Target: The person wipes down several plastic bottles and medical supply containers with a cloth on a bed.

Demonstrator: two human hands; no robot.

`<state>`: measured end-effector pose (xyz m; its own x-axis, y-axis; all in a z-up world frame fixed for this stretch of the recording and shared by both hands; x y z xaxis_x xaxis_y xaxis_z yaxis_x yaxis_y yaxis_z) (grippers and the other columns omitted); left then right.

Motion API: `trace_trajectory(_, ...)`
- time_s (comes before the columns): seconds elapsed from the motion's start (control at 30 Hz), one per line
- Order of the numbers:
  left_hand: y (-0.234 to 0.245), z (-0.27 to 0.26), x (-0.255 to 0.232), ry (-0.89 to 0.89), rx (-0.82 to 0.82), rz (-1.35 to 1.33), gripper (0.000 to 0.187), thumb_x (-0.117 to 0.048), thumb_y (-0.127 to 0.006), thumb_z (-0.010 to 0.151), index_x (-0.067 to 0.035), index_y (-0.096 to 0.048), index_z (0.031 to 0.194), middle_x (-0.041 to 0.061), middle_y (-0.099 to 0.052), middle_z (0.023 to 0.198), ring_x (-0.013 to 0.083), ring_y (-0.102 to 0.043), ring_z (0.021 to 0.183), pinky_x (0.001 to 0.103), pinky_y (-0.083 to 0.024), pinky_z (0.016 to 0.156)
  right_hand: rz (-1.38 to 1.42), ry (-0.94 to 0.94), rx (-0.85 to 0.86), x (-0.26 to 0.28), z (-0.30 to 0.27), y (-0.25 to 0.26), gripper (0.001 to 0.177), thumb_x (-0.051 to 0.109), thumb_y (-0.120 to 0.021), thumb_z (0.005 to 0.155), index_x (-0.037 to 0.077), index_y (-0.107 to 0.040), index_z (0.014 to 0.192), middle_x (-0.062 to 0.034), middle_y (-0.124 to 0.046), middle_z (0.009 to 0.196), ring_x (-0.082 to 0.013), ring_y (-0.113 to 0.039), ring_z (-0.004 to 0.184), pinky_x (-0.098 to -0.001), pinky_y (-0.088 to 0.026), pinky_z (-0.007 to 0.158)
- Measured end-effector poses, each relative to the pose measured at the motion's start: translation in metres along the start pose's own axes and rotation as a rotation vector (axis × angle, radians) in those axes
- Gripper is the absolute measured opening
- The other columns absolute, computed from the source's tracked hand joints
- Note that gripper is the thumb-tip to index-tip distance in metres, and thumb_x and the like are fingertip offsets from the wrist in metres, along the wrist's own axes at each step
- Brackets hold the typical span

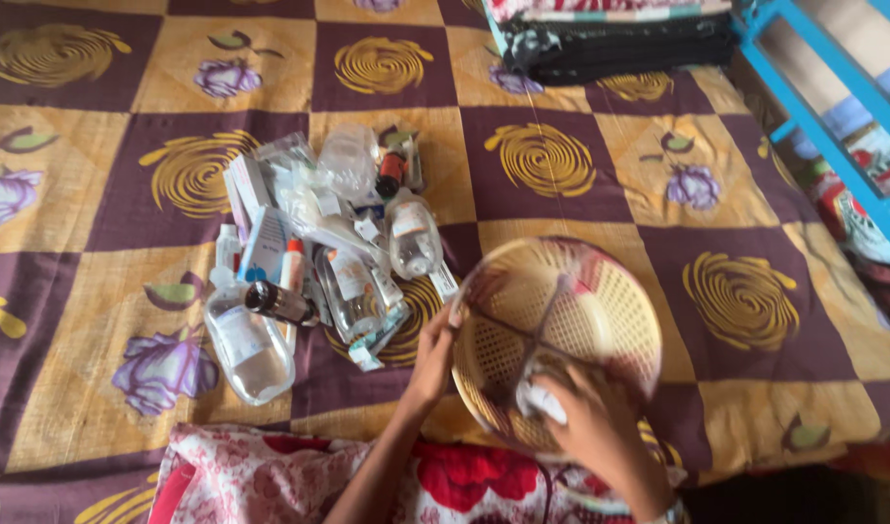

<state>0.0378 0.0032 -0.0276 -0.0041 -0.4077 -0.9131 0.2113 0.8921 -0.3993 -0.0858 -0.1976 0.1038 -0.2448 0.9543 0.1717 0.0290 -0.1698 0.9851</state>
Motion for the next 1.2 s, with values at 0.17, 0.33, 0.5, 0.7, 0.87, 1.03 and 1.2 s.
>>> trace_trajectory(0.17, 0.004, -0.003, 0.016, -0.035, 0.023, -0.008, 0.069, -0.049, -0.051, 0.102, 0.006, -0.054, 0.145, 0.012, -0.065, 0.132, 0.0184, -0.054, 0.124, 0.035, -0.043, 0.107, 0.327, -0.081, 0.088, 0.026, 0.01, -0.023, 0.061, 0.0, -0.07, 0.075, 0.017, -0.064, 0.133, -0.0098, -0.06, 0.135, -0.0307, -0.061, 0.119, -0.0418, -0.053, 0.098)
trace_trajectory(0.33, 0.009, 0.0, 0.01, -0.019, 0.044, 0.027, 0.069, -0.051, -0.053, 0.101, 0.004, -0.057, 0.142, 0.008, -0.067, 0.123, 0.0159, -0.056, 0.117, 0.032, -0.045, 0.102, 0.305, 0.157, -0.17, 0.046, 0.074, -0.03, 0.065, -0.008, -0.067, 0.075, 0.011, -0.06, 0.137, -0.0132, -0.059, 0.142, -0.035, -0.056, 0.13, -0.0477, -0.05, 0.107)
trace_trajectory(0.5, 0.016, -0.001, 0.023, 0.244, -0.029, 0.112, 0.066, -0.045, -0.062, 0.102, -0.001, -0.063, 0.152, 0.013, -0.052, 0.096, 0.0254, -0.041, 0.088, 0.04, -0.035, 0.08, -0.172, 0.404, -0.226, -0.014, 0.129, -0.032, 0.078, 0.016, -0.072, 0.063, 0.008, -0.057, 0.139, -0.0184, -0.04, 0.153, -0.0426, -0.039, 0.14, -0.0596, -0.037, 0.108)
trace_trajectory(0.7, -0.003, 0.005, -0.025, 0.14, 0.017, 0.078, 0.074, -0.051, -0.06, 0.092, -0.001, -0.054, 0.146, 0.016, -0.064, 0.141, 0.0245, -0.055, 0.132, 0.041, -0.04, 0.112, -0.652, 0.233, 0.017, -0.077, 0.119, -0.014, 0.074, -0.005, -0.08, 0.07, 0.015, -0.059, 0.138, -0.0098, -0.042, 0.154, -0.0308, -0.04, 0.139, -0.0543, -0.035, 0.113)
trace_trajectory(0.87, -0.006, 0.0, -0.038, 0.149, -0.002, 0.115, 0.079, -0.056, -0.057, 0.091, -0.001, -0.051, 0.148, 0.021, -0.063, 0.143, 0.0315, -0.051, 0.138, 0.049, -0.035, 0.117, -0.449, -0.037, 0.214, -0.051, 0.074, -0.002, 0.069, 0.007, -0.086, 0.073, 0.017, -0.06, 0.137, -0.013, -0.048, 0.149, -0.032, -0.049, 0.132, -0.0535, -0.043, 0.108)
trace_trajectory(1.03, 0.0, 0.006, -0.016, 0.116, 0.031, 0.021, 0.067, -0.047, -0.059, 0.098, 0.004, -0.061, 0.142, 0.012, -0.068, 0.125, 0.0196, -0.056, 0.119, 0.037, -0.042, 0.107, 0.213, 0.043, 0.284, 0.029, 0.082, 0.003, 0.033, 0.014, -0.065, 0.095, 0.013, -0.062, 0.128, -0.002, -0.063, 0.134, -0.0221, -0.064, 0.106, -0.0378, -0.057, 0.093)
trace_trajectory(1.2, 0.017, 0.009, 0.008, 0.108, 0.052, -0.085, 0.055, -0.039, -0.059, 0.102, 0.003, -0.064, 0.137, 0.004, -0.067, 0.112, 0.0129, -0.056, 0.103, 0.03, -0.044, 0.094, -0.375, 0.842, -0.327, 0.018, 0.127, -0.026, 0.008, 0.002, -0.073, 0.086, 0.002, -0.069, 0.093, -0.0135, -0.069, 0.126, -0.031, -0.062, 0.125, -0.0523, -0.048, 0.108)
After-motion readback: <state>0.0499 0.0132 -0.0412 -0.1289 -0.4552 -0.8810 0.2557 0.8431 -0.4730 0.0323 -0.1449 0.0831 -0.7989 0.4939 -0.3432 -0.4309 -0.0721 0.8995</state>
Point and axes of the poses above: each hand's wrist, its own z-axis towards the middle knuckle, its own y-axis out of the back of the hand, x = y × z, the point moved 2 cm from there along z, towards the middle knuckle
